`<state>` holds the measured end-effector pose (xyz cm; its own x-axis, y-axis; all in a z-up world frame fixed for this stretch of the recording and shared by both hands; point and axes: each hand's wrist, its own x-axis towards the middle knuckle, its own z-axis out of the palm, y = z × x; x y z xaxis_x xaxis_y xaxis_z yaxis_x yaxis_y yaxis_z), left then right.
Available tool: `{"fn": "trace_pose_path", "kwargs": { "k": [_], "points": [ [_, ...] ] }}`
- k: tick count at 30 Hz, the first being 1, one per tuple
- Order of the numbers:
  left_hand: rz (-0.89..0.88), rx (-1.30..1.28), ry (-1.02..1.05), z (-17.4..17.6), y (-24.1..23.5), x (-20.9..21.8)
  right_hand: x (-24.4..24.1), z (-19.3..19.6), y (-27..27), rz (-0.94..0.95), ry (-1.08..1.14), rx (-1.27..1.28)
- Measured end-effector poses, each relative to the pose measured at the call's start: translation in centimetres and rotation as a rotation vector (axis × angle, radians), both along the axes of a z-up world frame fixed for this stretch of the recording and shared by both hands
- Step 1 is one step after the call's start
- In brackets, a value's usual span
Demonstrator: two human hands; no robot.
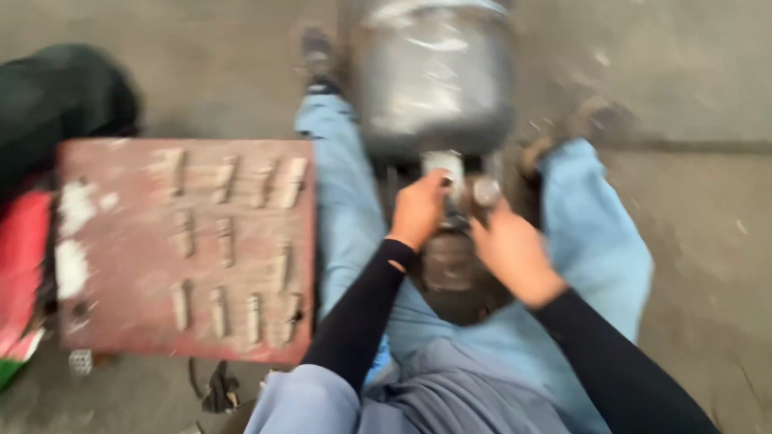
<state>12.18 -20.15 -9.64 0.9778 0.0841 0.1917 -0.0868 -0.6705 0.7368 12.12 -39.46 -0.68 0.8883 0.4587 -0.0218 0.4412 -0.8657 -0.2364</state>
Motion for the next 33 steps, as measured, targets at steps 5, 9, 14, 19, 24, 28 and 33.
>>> {"fn": "trace_pose_path", "kwargs": {
  "k": [5, 9, 14, 19, 24, 28, 33],
  "points": [
    [0.272, 0.059, -0.131, 10.5, 11.9, -6.5, -7.0, -5.5, -3.0, -0.046, 0.450, -0.013],
    [0.432, 0.551, 0.333, 9.6, 21.4, -13.9, -7.4, -5.6, -1.7, -0.150, 0.442, 0.050],
    [0.454, 0.491, 0.119, 12.0, 19.0, -16.7, -8.0, -5.5, -2.4, -0.191, 0.462, 0.065],
    [0.182, 0.132, 0.301, 9.6, 16.0, -14.0, -7.5, -7.5, -2.5, -0.211, 0.465, 0.191],
    [0.070, -0.483, 0.230, 5.6, 3.4, -4.4, -7.1, -4.0, -2.6, -0.426, 0.694, 0.397],
    [0.086, -0.515, 0.191, 1.2, -1.2, -1.7, -6.0, 0.1, -4.0, -0.608, 0.928, 0.583],
    [0.067, -0.202, 0.140, 1.0, -1.6, -1.6, -2.1, 12.8, -3.3, -0.569, 0.731, 0.664]
  ]
}}
